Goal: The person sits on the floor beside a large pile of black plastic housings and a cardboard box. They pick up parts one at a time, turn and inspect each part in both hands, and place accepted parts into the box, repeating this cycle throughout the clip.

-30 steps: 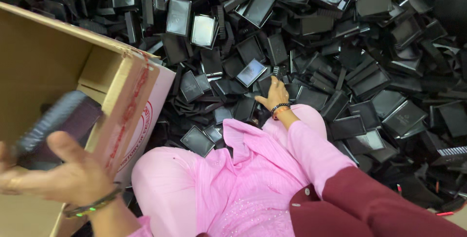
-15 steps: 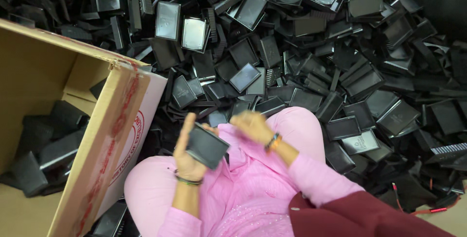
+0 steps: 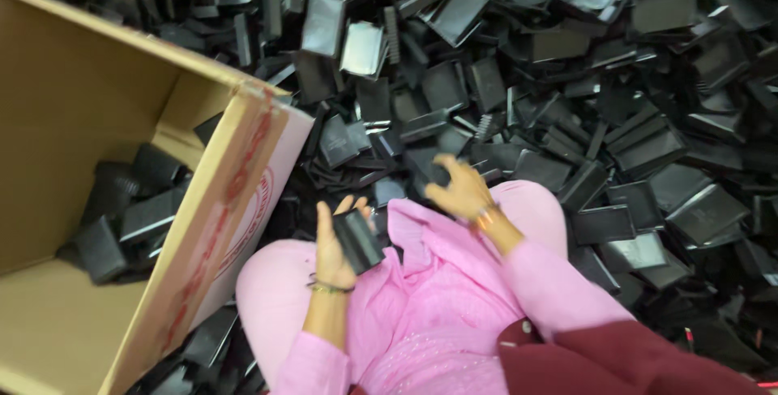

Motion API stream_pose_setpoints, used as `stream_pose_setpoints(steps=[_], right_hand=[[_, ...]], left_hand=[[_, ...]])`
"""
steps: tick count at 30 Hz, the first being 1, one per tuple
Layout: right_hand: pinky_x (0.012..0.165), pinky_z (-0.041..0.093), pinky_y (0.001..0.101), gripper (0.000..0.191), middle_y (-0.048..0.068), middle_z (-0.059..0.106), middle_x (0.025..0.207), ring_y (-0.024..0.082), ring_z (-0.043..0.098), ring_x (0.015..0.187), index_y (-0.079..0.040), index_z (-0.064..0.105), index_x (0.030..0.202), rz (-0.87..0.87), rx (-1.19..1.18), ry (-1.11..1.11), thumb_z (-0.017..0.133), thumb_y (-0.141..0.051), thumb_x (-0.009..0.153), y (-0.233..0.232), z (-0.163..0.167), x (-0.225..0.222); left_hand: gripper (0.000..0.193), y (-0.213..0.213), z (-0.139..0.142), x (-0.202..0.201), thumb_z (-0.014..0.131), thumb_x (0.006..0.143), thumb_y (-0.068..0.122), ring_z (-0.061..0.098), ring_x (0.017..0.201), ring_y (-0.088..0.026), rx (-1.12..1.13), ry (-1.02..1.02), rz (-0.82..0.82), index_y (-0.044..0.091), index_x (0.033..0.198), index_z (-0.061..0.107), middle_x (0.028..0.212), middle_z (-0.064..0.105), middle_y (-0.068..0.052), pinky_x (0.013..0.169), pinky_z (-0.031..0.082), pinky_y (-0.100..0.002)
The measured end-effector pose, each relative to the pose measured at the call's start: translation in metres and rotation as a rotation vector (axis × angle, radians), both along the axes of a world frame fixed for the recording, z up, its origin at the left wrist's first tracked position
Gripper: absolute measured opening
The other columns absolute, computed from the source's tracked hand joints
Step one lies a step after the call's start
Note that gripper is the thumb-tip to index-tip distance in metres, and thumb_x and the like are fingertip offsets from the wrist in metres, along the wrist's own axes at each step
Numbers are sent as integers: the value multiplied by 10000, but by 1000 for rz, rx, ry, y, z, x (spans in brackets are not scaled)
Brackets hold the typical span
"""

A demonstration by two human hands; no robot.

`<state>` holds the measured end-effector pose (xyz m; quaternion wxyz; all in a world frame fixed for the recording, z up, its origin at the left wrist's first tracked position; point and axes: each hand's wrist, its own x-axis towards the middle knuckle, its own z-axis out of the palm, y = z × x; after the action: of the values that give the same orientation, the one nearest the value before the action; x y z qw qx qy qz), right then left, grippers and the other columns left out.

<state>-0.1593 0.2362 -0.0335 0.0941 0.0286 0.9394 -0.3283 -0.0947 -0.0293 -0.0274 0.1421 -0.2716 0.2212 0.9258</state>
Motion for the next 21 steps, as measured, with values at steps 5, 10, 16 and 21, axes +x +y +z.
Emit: stream_pose_setpoints(steps=[5, 10, 16, 21], right_hand=[[1004, 508, 299, 574, 81, 648, 1297, 123, 608, 1155, -1, 556, 1438, 179, -842, 40, 737, -70, 897, -55, 22, 82], [1008, 532, 292, 628, 100, 638, 1364, 122, 630, 1174, 17, 513, 1474, 200, -957, -146, 735, -114, 901, -74, 28, 94], [968, 541, 308, 656, 184, 654, 1306, 217, 688, 1100, 53, 493, 1465, 440, -670, 143, 751, -141, 894, -83, 56, 114], [878, 558, 338, 516, 213, 718, 1101, 282, 730, 976, 44, 564, 1293, 320, -410, 98, 719, -259, 905, -74, 72, 113]], left_hand=[[686, 22, -11, 0, 454, 996, 632, 693, 933, -214, -54, 16, -93, 23, 1284, 583, 1056, 723, -98, 823, 589, -358], [623, 31, -13, 2, 459, 1017, 621, 668, 860, -187, -187, 99, -23, 49, 1225, 591, 983, 694, -69, 783, 574, -334], [641, 27, -11, 0, 426, 978, 674, 638, 774, -169, -223, -109, 180, 66, 1073, 607, 880, 644, -70, 731, 551, -304], [522, 26, 1, 4, 485, 1054, 566, 553, 755, -99, -743, 117, 108, 60, 995, 600, 851, 592, 9, 676, 485, -269]])
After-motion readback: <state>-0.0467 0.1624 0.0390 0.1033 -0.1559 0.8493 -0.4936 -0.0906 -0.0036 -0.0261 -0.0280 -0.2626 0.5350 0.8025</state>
